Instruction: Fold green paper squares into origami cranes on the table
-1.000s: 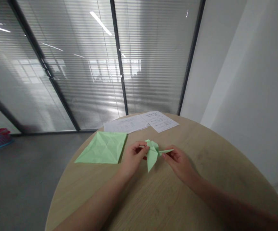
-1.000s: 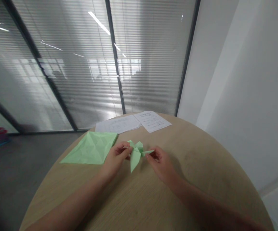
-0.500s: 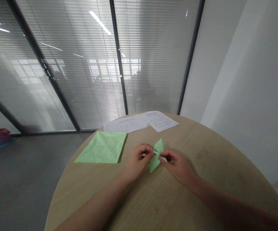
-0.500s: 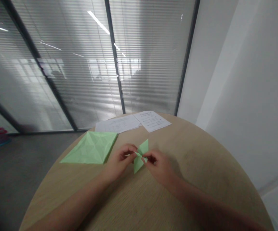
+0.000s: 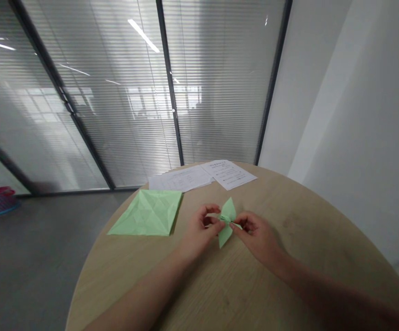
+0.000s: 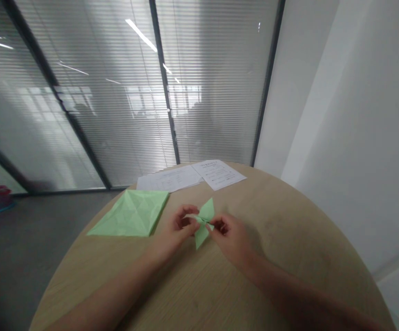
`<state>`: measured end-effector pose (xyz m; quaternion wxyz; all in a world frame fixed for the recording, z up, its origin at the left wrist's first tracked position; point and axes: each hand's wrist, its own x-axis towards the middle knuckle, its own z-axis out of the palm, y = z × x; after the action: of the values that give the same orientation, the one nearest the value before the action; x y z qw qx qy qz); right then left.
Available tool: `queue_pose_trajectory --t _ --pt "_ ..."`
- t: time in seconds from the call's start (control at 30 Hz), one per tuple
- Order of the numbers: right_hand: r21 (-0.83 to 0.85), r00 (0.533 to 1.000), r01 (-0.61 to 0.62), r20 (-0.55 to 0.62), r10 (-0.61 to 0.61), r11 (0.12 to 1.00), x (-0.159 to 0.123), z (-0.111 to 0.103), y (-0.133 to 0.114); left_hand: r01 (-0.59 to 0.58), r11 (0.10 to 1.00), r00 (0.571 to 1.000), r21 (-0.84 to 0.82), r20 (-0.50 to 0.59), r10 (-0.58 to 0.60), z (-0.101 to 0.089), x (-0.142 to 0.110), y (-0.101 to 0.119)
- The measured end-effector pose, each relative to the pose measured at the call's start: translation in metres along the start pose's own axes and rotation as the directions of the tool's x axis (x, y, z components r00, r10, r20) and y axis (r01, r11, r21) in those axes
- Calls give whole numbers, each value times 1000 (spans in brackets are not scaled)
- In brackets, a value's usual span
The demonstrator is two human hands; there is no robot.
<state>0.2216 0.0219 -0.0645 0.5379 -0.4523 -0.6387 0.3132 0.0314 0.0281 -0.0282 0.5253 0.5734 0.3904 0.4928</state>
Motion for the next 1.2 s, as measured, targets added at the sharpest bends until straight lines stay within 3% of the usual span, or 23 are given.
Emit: queue_pose_trajectory --t 0.1,0.27,0.47,0.6,0.7,0.77,0.87,1.03,1.2 --pt "-17 1000 12 -12 -12 1000 1 -1 -1 35 999 999 6 -24 -35 2 2 -6" --pt "-20 1000 10 -8 -10 1000 1 -2 1 148 978 974 144 150 -170 0 3 -14" --pt "63 998 -39 44 36 997 0 -2 -2 77 982 987 172 126 -100 -3 4 -11" --pt "295 978 -201 6 208 934 7 -3 0 76 985 990 157 104 -93 -4 4 -7" --pt "368 921 -387 110 374 845 13 -4 4 77 982 985 172 142 -102 -3 2 -4" --pt "376 892 -452 192 409 809 14 -3 5 72 979 980 192 170 -105 -2 0 -3" --pt "366 897 -437 241 370 822 12 -1 5 92 971 971 221 195 -136 -3 -2 -2" --pt "309 923 -373 222 315 875 10 0 6 163 949 935 272 263 -236 -3 -3 -2" --pt "345 922 -384 193 336 856 12 0 5 160 939 939 306 246 -240 -4 -1 -5"
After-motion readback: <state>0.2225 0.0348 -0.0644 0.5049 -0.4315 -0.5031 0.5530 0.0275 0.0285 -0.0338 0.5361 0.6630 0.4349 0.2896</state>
